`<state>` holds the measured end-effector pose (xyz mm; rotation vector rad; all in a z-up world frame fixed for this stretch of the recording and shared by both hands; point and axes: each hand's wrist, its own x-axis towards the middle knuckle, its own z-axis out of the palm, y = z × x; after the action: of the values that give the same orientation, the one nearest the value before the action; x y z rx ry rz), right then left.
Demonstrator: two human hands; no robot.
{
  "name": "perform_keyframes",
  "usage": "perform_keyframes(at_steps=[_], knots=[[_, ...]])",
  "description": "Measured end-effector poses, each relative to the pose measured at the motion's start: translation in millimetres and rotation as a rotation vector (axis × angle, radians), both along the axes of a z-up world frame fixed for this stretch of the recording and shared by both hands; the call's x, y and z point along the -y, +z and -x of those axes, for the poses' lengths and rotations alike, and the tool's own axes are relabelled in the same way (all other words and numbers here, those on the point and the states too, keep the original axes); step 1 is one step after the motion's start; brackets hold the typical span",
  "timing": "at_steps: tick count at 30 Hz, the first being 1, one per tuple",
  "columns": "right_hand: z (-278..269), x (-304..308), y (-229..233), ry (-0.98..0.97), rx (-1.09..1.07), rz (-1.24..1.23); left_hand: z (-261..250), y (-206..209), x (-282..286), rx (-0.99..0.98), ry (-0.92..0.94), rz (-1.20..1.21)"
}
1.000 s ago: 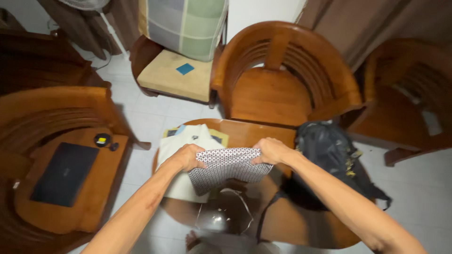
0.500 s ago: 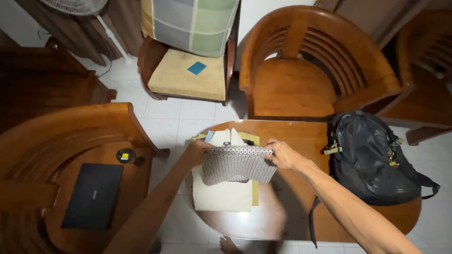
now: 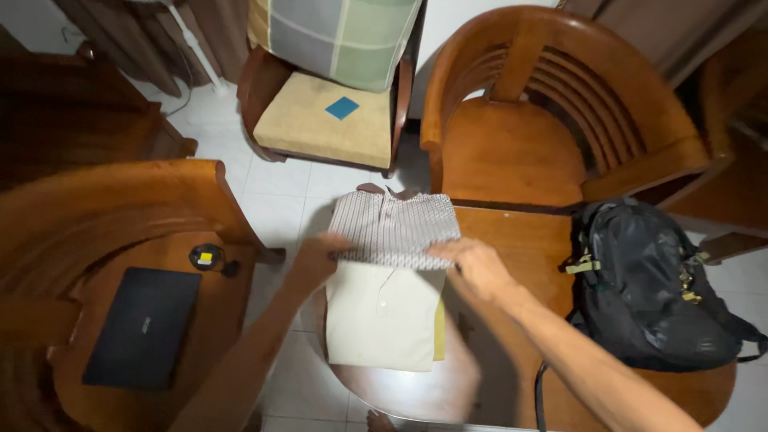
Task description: The person unpacks a backpack placed on a wooden table, removing a patterned shirt, a black t-shirt, a smartwatch, a wallet, and a small bottle. Each item is placed on the table after being taken out.
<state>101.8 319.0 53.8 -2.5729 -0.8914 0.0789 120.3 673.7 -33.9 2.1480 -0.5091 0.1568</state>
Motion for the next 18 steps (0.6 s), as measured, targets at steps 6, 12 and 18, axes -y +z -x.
perform_keyframes(at_steps=[6, 12, 18], knots=[[64.1, -17.4, -102.5, -0.027, -0.326, 0.072, 85.4, -120.0, -5.6, -0.358, 0.174, 0.062], [91.8, -8.4, -145.1, 0.017, -0.352, 0.076, 130.6, -154.3, -9.5, -0.350, 0.206, 0.054], [116.9, 12.9, -202.3, 0.089, -0.459, -0.059, 136.1, -159.4, -29.7, -0.755, 0.200, -0.133]])
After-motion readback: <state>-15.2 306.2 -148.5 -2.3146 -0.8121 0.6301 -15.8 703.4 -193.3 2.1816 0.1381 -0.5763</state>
